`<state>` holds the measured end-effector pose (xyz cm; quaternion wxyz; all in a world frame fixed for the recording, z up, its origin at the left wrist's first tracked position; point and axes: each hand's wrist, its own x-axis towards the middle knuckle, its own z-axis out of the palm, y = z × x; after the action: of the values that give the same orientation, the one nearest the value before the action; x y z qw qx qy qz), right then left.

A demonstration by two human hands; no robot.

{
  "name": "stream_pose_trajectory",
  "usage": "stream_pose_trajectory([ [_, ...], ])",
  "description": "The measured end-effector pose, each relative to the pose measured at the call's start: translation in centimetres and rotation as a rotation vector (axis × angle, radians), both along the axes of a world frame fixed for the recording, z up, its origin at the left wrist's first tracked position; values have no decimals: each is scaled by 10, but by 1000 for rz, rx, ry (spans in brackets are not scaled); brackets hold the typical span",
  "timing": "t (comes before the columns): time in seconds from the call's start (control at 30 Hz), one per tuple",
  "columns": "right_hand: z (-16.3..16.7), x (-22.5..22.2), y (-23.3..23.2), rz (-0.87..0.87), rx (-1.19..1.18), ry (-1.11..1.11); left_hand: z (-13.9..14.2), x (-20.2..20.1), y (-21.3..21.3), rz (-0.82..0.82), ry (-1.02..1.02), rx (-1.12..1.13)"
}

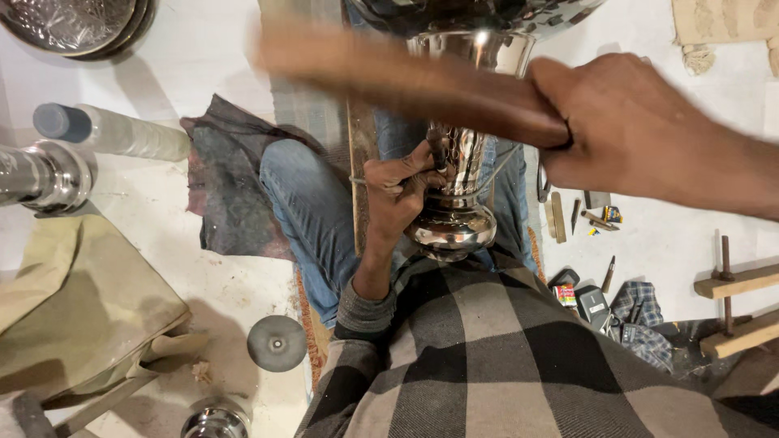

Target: The person sits on the floor holding a silver vase between their legs and hand-engraves decorative patterns into its surface. They hold a chisel against the metal with one hand and strike it with a wooden mallet in the other, periodically repositioning the chisel and rotating the vase to work new areas.

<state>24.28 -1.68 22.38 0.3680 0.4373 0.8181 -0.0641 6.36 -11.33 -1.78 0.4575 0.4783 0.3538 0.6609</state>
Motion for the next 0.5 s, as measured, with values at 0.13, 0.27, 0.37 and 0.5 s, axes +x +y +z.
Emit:
stream_pose_trajectory([
  [0.13,-6,6,0,139,121,282,-1,1,0,-18,-42,0],
  [0.27,-8,8,-4,33,35,122,-1,3,2,6,-25,43],
  [0.37,-8,6,-5,66,68,324,-1,3,2,-57,-165,23],
  [0.5,-5,7,-4,-55,7,224,-1,3,2,-23,-70,0],
])
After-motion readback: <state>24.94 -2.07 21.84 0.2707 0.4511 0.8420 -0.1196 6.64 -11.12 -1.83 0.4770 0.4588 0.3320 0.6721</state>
